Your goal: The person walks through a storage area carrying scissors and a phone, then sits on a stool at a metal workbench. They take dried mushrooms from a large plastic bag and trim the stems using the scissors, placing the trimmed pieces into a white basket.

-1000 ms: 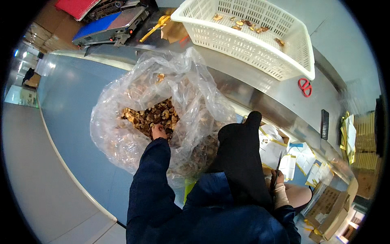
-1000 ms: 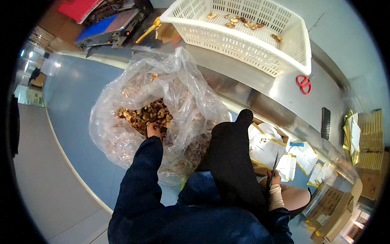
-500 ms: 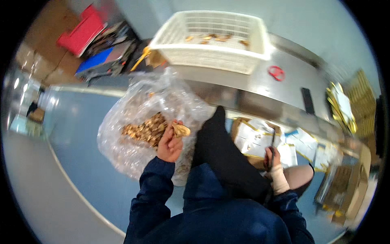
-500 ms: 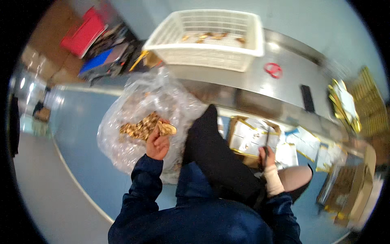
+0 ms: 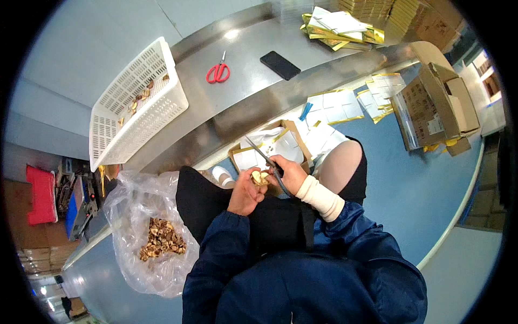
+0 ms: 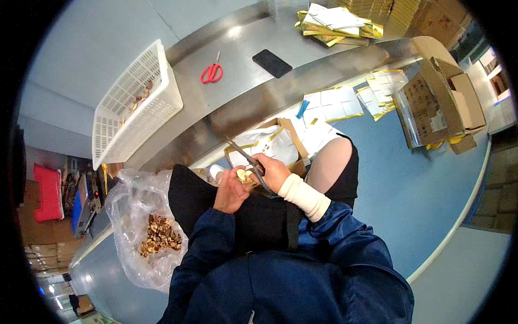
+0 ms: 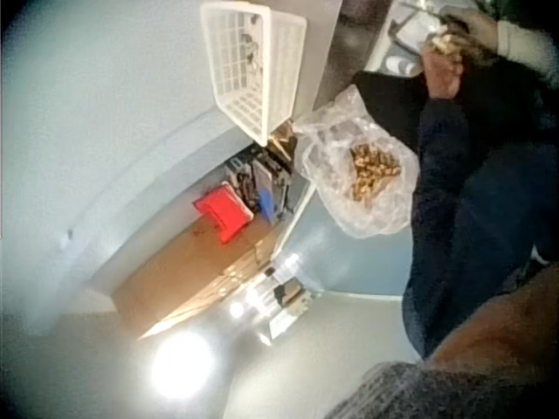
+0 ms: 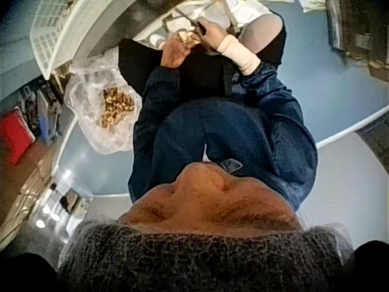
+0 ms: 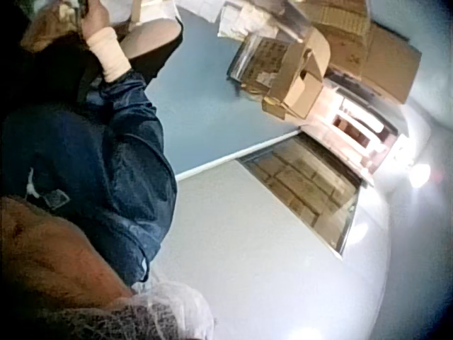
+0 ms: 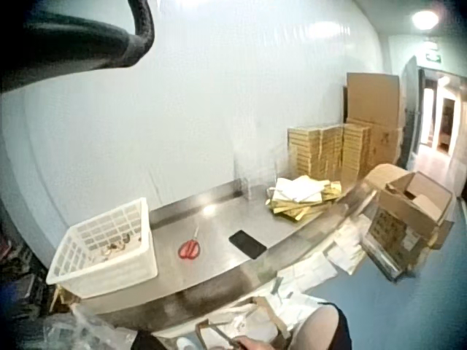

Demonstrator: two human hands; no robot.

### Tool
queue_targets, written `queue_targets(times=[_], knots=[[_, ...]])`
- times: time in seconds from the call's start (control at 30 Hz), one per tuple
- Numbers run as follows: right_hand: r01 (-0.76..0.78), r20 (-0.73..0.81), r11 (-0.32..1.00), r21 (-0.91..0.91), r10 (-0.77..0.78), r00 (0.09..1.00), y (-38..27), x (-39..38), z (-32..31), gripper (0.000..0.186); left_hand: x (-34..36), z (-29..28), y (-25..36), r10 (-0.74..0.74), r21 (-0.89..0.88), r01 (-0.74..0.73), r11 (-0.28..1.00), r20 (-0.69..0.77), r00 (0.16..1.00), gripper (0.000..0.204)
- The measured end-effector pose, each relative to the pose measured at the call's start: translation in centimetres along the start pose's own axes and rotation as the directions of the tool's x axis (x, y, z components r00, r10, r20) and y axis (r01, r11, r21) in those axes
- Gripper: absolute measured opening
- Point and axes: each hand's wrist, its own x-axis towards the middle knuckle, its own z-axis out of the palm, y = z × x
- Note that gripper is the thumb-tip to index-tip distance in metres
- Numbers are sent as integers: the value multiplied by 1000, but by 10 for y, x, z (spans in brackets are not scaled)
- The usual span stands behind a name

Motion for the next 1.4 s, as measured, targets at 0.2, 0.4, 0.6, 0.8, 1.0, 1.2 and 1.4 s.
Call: queue_targets(times=[0.2,0.4,0.6,0.8,1.0,1.2,1.4], knots=[[-70,-72,986,153,82,994,18,11,10,31,20,-36,-8,116,119,-100,988,-136,984,16],[-398,172,535,745,422,890,23,24,-2,30,15,-6,-8,123,130,-118,984,-31,992,42],[-462,266,610,643,388,882,41,17,30,35,19,-24,-21,214,229,-182,956,-120,969,22],[-219,153,976,21,213,965,33,8,33,45,17,-30,-14,398,249,-330,911,-315,862,7],[-49,179,975,-215,89,980,34,2,41,48,20,-47,-14,514,379,-373,847,-404,756,9],[-67,169,964,-256,113,979,41,-2,53,50,28,-60,-27,606,620,-291,729,-385,696,14],[-225,218,940,-256,283,934,37,-7,53,52,31,-60,-33,721,818,-220,532,-300,625,16]])
